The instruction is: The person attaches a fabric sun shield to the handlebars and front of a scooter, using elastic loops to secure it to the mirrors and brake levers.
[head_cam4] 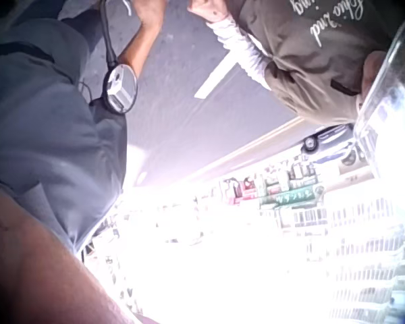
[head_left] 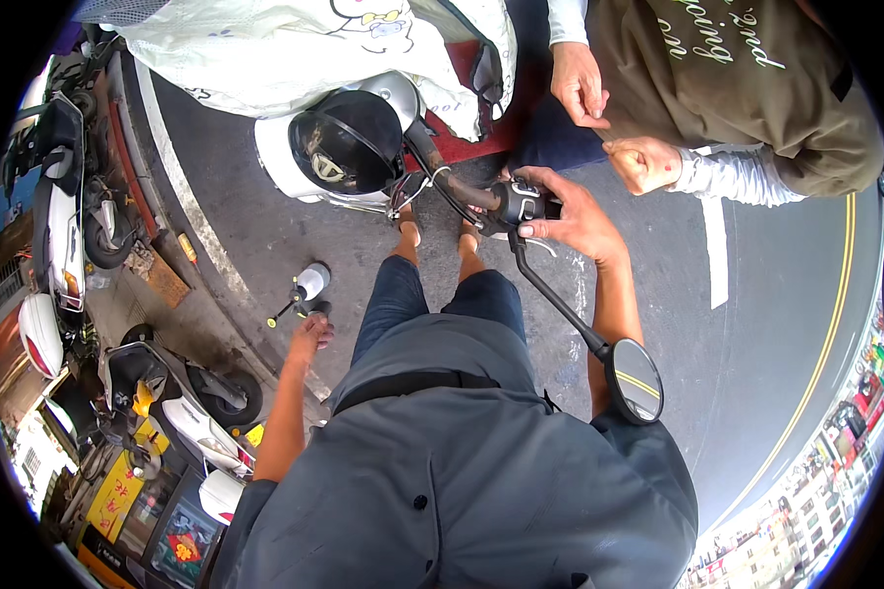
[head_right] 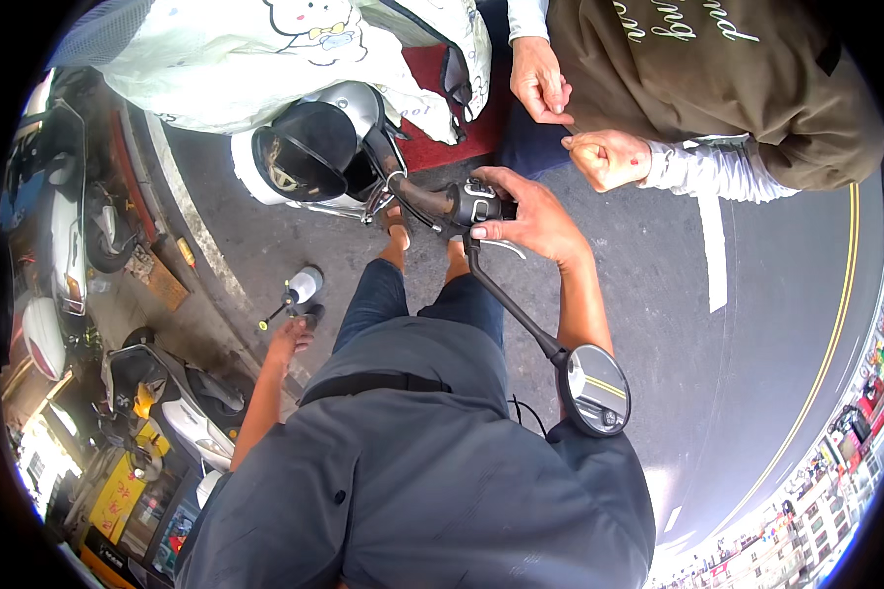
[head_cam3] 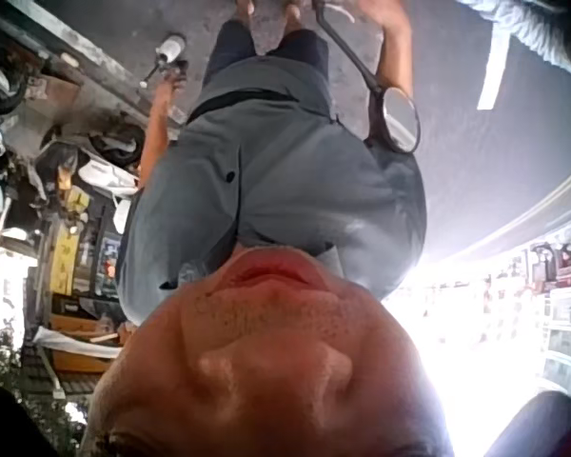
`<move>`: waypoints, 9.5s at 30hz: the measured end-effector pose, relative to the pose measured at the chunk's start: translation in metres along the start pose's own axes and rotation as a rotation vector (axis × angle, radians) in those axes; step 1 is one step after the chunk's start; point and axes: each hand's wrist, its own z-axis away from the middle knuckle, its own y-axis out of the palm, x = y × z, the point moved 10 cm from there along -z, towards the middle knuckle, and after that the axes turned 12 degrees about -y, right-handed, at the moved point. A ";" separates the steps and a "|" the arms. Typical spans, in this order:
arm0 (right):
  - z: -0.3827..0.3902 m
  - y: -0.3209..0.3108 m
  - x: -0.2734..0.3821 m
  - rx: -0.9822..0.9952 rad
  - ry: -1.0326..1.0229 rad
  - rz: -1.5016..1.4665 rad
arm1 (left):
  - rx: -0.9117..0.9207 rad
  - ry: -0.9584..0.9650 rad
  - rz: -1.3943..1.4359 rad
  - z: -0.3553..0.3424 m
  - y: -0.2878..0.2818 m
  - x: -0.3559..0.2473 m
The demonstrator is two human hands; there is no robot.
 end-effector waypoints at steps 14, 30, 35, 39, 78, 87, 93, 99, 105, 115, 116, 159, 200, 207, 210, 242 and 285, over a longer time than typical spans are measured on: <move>0.116 0.021 0.035 -0.954 0.159 0.779 | -0.031 0.665 0.148 0.072 -0.127 -0.350; -0.050 0.010 0.143 -0.820 0.106 0.776 | 0.333 1.606 0.110 0.386 -0.055 -0.579; -0.096 0.007 0.109 -0.611 0.190 0.749 | 0.367 1.611 0.172 0.387 -0.065 -0.579; -0.076 -0.006 0.132 -0.962 0.025 0.842 | 0.336 1.588 0.212 0.380 -0.081 -0.582; -0.026 0.131 0.424 -0.852 -0.797 0.406 | 0.208 1.571 0.126 0.373 -0.148 -0.562; 0.056 0.164 0.382 -0.791 -0.899 0.179 | 0.761 1.017 0.229 0.255 -0.085 -0.476; 0.080 0.126 0.383 -1.022 -0.753 0.100 | 1.211 0.823 0.363 0.282 -0.056 -0.450; 0.059 0.049 0.425 -1.199 -0.772 -0.022 | 1.282 1.192 0.516 0.357 -0.117 -0.539; 0.033 0.007 0.434 -1.263 -0.852 -0.100 | 1.682 1.114 0.672 0.363 -0.081 -0.518; 0.069 0.045 0.407 -1.258 -0.952 -0.041 | 1.569 1.108 0.470 0.349 -0.032 -0.596; 0.075 0.053 0.404 -1.278 -0.956 -0.034 | 1.531 1.153 0.434 0.355 -0.034 -0.604; 0.544 0.334 0.408 -2.033 0.374 0.534 | 2.566 0.021 -0.620 0.725 0.351 -0.021; 0.293 0.457 0.187 -1.914 0.537 0.524 | 1.734 0.375 -1.440 0.357 0.404 0.083; 0.315 0.559 0.129 -1.793 0.483 -0.004 | 1.642 0.208 -1.397 0.297 0.328 0.051; 0.395 0.643 0.068 -2.475 0.361 -0.748 | 1.699 0.030 -1.377 0.291 0.304 0.077; 0.578 0.289 0.074 -1.492 0.660 0.441 | 1.479 0.606 -0.755 0.403 0.458 -0.221; 0.534 0.145 -0.147 -1.495 0.020 -0.873 | -0.116 1.612 -1.504 0.288 0.405 -0.025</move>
